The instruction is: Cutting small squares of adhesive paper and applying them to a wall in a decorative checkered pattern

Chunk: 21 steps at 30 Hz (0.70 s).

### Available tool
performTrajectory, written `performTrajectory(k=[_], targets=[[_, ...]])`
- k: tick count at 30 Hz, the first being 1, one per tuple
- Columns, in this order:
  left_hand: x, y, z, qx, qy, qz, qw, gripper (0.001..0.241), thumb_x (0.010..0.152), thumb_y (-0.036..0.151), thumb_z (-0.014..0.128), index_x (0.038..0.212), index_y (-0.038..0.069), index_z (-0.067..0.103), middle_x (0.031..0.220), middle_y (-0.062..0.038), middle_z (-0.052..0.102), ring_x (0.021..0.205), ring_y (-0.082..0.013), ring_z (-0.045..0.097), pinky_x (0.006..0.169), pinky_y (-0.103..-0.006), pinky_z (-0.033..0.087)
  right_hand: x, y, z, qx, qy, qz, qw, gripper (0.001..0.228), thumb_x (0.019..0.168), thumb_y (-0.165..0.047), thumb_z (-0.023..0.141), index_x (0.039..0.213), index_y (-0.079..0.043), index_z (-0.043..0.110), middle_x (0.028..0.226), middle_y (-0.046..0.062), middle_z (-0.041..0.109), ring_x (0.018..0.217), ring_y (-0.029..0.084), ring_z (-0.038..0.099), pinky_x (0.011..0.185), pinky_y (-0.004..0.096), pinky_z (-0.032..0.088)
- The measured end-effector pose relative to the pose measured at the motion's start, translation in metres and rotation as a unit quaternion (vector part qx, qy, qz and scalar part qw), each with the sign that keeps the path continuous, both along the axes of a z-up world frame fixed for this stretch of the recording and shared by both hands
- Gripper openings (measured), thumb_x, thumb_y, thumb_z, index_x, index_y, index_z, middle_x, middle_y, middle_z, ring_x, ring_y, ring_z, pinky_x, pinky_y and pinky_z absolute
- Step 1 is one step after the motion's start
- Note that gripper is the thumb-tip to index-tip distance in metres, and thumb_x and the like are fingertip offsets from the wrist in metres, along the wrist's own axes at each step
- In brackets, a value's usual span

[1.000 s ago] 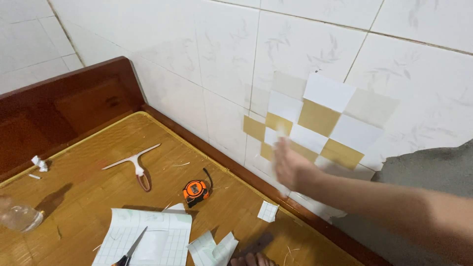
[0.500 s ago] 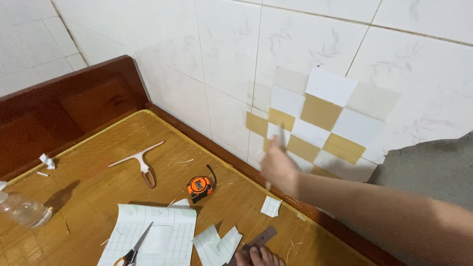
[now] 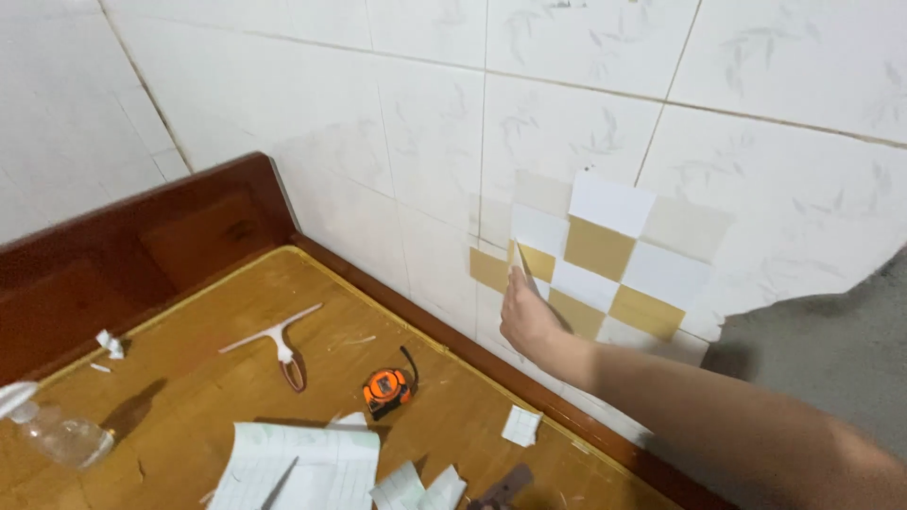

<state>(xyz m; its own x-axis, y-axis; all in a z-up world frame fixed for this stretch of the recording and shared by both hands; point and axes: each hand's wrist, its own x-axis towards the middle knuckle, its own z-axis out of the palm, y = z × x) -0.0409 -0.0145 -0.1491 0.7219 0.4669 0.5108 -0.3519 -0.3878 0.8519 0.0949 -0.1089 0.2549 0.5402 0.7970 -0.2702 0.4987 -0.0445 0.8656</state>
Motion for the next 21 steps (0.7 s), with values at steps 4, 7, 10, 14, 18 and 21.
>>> performTrajectory(k=[4, 7, 10, 14, 18, 21], targets=[[0.045, -0.006, 0.172, 0.300, 0.105, 0.122, 0.940, 0.069, 0.088, 0.043, 0.079, 0.137, 0.002, 0.053, 0.120, -0.025, 0.064, 0.110, -0.0433, 0.064, 0.095, -0.0514, 0.055, 0.020, 0.003, -0.027, 0.010, 0.007, 0.006, 1.000, 0.037, 0.105, -0.011, 0.040, 0.132, -0.009, 0.065, 0.139, 0.015, 0.064, 0.133, 0.045, 0.053, 0.108, 0.088, 0.016], [0.095, 0.002, 0.303, 0.089, 0.307, 0.025, 0.947, 0.082, 0.073, 0.043, 0.083, 0.141, 0.012, 0.048, 0.136, -0.015, 0.060, 0.136, -0.0347, 0.052, 0.118, -0.0512, 0.042, 0.010, 0.001, 0.007, 0.108, 0.042, 0.183, 0.976, 0.023, 0.095, -0.018, 0.060, 0.105, -0.018, 0.080, 0.108, 0.003, 0.079, 0.109, 0.033, 0.069, 0.106, 0.071, 0.032], [0.146, 0.013, 0.302, -0.038, 0.320, 0.056, 0.945, 0.073, 0.086, 0.042, 0.069, 0.151, 0.017, 0.046, 0.136, -0.014, 0.064, 0.134, -0.0340, 0.056, 0.111, -0.0473, 0.049, 0.078, 0.043, -0.041, 0.109, 0.006, 0.149, 0.983, 0.032, 0.098, -0.024, 0.054, 0.124, -0.017, 0.072, 0.126, 0.010, 0.073, 0.133, 0.043, 0.054, 0.117, 0.072, 0.020], [0.168, -0.011, 0.301, -0.042, 0.315, 0.068, 0.946, 0.057, 0.087, 0.043, 0.062, 0.134, 0.013, 0.053, 0.129, -0.018, 0.069, 0.129, -0.0390, 0.059, 0.109, -0.0503, 0.050, 0.090, 0.041, -0.043, 0.112, 0.015, 0.119, 0.986, 0.036, 0.103, -0.024, 0.046, 0.130, -0.021, 0.069, 0.140, 0.012, 0.065, 0.143, 0.037, 0.046, 0.122, 0.067, 0.018], [0.187, -0.016, 0.268, -0.029, 0.342, 0.065, 0.937, 0.061, 0.086, 0.046, 0.064, 0.139, 0.019, 0.050, 0.129, -0.015, 0.068, 0.127, -0.0371, 0.061, 0.107, -0.0498, 0.051, 0.080, 0.024, -0.030, 0.122, 0.051, 0.083, 0.988, 0.030, 0.101, -0.015, 0.051, 0.118, -0.016, 0.075, 0.132, 0.012, 0.070, 0.138, 0.037, 0.050, 0.117, 0.062, 0.028], [0.201, 0.001, 0.265, -0.018, 0.371, 0.063, 0.926, 0.066, 0.084, 0.048, 0.066, 0.143, 0.024, 0.047, 0.129, -0.012, 0.068, 0.126, -0.0354, 0.063, 0.105, -0.0494, 0.052, 0.078, 0.026, -0.023, 0.126, 0.051, 0.082, 0.987, 0.030, 0.101, -0.015, 0.052, 0.119, -0.017, 0.075, 0.132, 0.010, 0.070, 0.139, 0.036, 0.048, 0.115, 0.060, 0.029]])
